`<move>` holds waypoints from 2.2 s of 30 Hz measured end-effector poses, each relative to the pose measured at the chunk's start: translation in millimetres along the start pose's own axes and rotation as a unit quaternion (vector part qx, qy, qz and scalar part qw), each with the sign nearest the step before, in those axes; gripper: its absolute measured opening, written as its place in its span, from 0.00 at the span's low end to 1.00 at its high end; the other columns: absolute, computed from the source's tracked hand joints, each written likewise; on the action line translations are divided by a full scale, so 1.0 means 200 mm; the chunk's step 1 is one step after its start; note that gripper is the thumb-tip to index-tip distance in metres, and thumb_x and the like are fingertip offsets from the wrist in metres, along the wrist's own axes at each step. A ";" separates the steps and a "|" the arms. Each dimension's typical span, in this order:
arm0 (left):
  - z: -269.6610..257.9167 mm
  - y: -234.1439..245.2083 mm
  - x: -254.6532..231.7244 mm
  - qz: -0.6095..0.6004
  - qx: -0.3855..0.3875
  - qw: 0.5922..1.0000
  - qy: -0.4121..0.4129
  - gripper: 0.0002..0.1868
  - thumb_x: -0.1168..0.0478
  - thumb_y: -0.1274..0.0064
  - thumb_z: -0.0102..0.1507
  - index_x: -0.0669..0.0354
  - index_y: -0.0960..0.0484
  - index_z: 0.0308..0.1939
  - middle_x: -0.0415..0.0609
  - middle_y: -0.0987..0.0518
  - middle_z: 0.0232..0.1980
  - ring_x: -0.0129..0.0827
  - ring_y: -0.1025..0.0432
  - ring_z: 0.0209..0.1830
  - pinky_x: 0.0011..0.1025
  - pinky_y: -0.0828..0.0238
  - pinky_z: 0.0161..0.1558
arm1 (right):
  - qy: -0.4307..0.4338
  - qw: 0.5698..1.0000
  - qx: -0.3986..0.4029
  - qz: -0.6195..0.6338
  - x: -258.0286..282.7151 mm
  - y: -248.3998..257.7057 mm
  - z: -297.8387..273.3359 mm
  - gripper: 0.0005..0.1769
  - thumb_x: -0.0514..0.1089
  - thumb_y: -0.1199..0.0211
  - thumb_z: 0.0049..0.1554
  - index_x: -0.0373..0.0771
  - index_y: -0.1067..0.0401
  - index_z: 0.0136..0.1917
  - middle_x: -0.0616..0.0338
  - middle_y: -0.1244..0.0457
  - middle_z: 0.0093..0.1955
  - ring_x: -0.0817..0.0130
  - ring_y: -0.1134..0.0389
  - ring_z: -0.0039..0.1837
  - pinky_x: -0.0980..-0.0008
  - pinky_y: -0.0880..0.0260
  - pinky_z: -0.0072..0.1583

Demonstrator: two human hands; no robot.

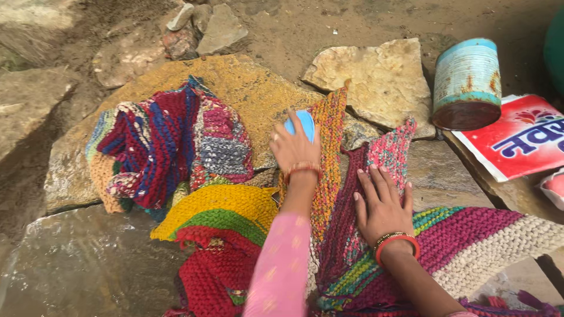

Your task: The person scrubs a multi-colored knitted rug with a blue brush on stone slabs, using water from a nearby bucket and a soap packet.

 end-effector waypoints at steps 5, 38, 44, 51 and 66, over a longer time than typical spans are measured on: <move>-0.09 0.03 0.01 -0.052 0.024 0.998 0.017 0.43 0.33 0.54 0.63 0.54 0.38 0.74 0.63 0.29 0.58 0.55 0.31 0.56 0.49 0.35 0.56 | -0.003 1.000 0.013 0.005 0.00 0.02 0.01 0.30 0.56 0.53 0.63 0.53 0.41 0.77 0.60 0.49 0.80 0.65 0.55 0.82 0.38 0.63 0.77; -0.83 0.40 0.39 -0.149 0.192 0.909 -0.340 0.46 0.34 0.50 0.62 0.52 0.41 0.78 0.67 0.29 0.56 0.59 0.32 0.53 0.53 0.35 0.54 | 0.010 0.999 0.006 -0.037 -0.01 -0.02 -0.01 0.31 0.56 0.54 0.63 0.53 0.43 0.78 0.61 0.49 0.80 0.66 0.55 0.82 0.38 0.62 0.78; 0.02 -0.03 0.10 -0.046 -0.001 0.961 -0.271 0.43 0.33 0.49 0.61 0.51 0.35 0.73 0.59 0.28 0.52 0.49 0.31 0.52 0.47 0.34 0.51 | 0.007 1.000 0.004 -0.023 -0.02 -0.03 0.00 0.30 0.56 0.53 0.62 0.53 0.42 0.77 0.61 0.50 0.81 0.65 0.55 0.82 0.38 0.63 0.78; -0.15 0.03 -0.03 -0.109 -0.005 0.973 -0.206 0.42 0.35 0.48 0.60 0.55 0.35 0.71 0.62 0.27 0.52 0.53 0.31 0.51 0.49 0.34 0.52 | 0.005 1.000 0.002 -0.008 0.00 0.00 0.02 0.31 0.55 0.52 0.62 0.53 0.41 0.77 0.60 0.49 0.80 0.64 0.55 0.82 0.39 0.63 0.78; 0.01 -0.08 0.03 -0.070 -0.089 0.943 -0.314 0.41 0.32 0.51 0.59 0.49 0.33 0.70 0.59 0.26 0.57 0.55 0.31 0.61 0.48 0.36 0.57 | 0.005 1.000 0.002 -0.002 0.01 0.00 0.00 0.30 0.54 0.52 0.61 0.53 0.41 0.76 0.60 0.49 0.80 0.64 0.54 0.81 0.38 0.63 0.77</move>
Point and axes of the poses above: each hand's wrist, its own z-axis towards the middle knuckle, its own y-axis out of the back of the hand, x = y × z, the point moved 1 cm from there along z, towards the middle knuckle
